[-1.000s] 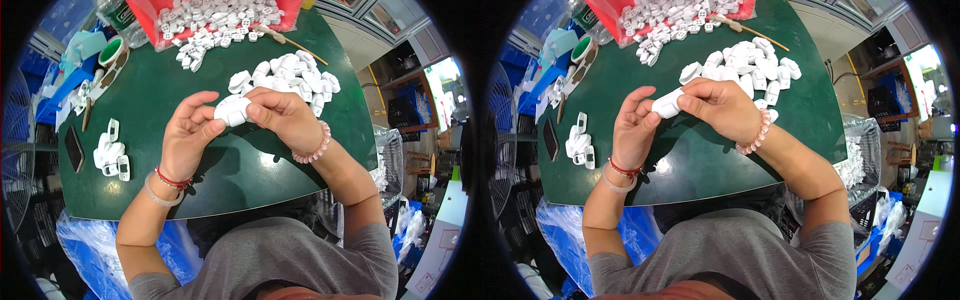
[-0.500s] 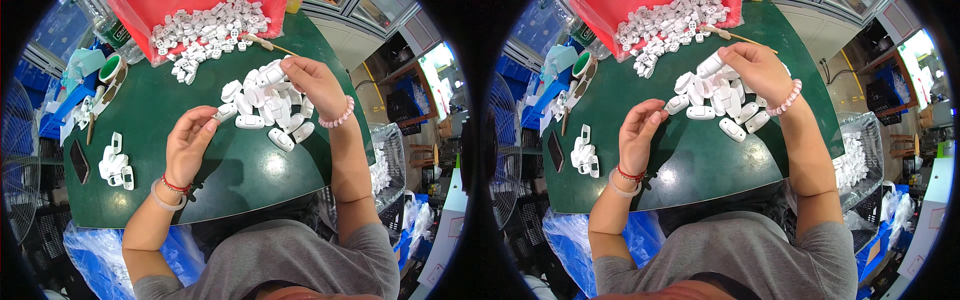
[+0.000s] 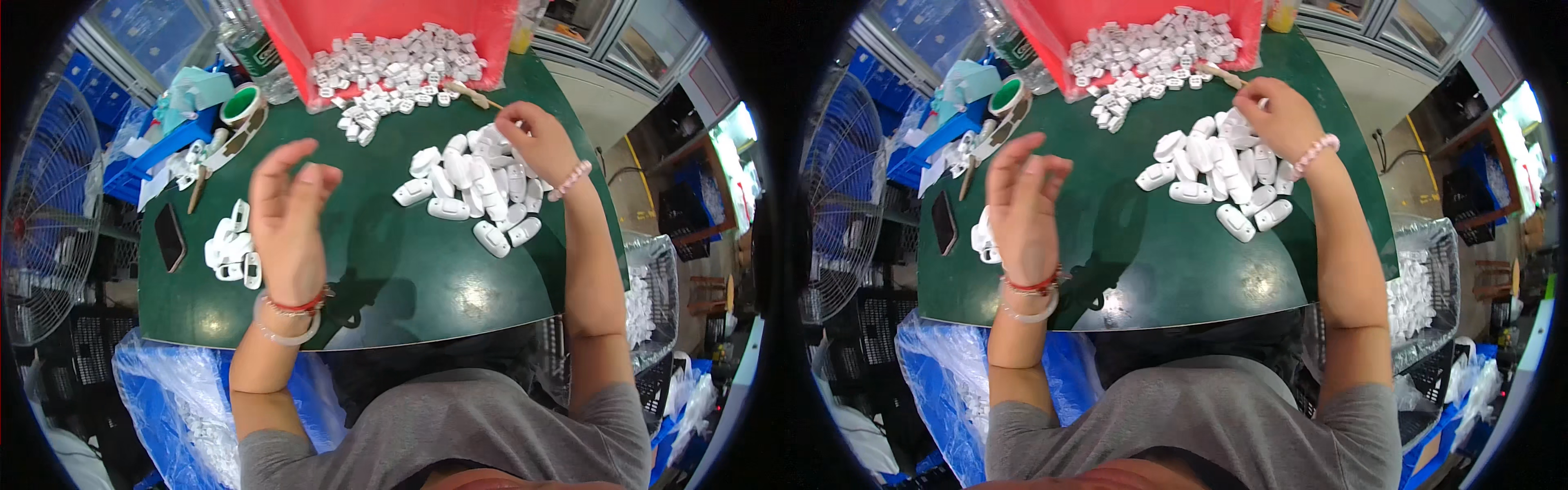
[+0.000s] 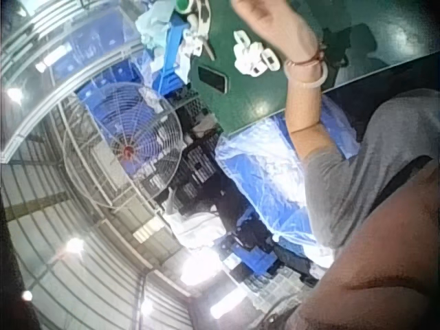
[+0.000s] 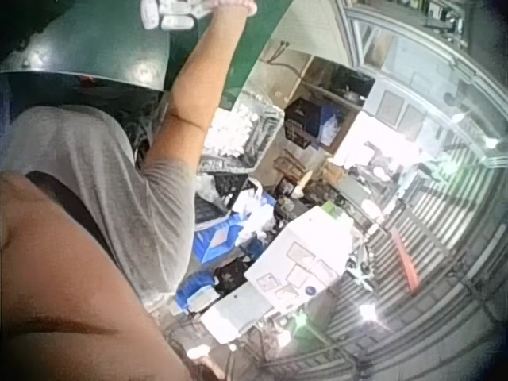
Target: The person assembles small white plastic housing components by hand at a workbench.
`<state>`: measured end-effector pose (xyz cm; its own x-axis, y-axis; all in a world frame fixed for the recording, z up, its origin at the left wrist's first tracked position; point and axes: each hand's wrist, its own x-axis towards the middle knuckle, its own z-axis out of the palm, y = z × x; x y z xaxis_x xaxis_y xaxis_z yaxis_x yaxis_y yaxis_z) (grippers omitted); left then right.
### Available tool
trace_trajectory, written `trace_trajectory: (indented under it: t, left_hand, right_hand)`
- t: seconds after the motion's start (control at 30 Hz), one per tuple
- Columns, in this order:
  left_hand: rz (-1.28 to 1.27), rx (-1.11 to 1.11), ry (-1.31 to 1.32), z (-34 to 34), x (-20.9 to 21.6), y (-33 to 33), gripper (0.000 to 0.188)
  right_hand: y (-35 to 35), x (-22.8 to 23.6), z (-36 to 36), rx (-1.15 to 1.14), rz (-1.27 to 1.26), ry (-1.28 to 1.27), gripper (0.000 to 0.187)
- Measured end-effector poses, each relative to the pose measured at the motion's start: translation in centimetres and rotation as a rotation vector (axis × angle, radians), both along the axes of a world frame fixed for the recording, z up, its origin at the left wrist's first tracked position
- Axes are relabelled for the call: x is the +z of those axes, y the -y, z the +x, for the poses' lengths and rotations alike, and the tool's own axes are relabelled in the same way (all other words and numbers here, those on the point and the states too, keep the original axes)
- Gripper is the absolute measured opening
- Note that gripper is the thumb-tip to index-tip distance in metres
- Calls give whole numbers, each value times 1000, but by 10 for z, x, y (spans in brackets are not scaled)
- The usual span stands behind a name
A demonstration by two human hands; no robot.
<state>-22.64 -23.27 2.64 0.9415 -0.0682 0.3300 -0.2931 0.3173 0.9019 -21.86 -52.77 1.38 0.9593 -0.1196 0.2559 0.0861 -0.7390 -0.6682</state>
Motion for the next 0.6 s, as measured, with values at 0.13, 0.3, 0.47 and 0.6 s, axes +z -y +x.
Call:
trace_trajectory:
  t: [0.13, 0.3, 0.47, 0.6]
  left_hand:
    - [239, 108, 60, 15, 37, -53, 19]
    - [1242, 255, 57, 81, 5, -148, 32]
    - [1599, 193, 7, 80, -19, -159, 31]
    - [1694, 136, -151, 87, -36, -157, 24]
  right_hand:
    - [-45, -1, 42, 153, -329, -95, 28]
    - [-91, -8, 109, 122, -683, -306, 35]
    - [-83, -30, 136, 86, -860, -304, 34]
    - [-75, -21, 124, 32, -761, -167, 24]
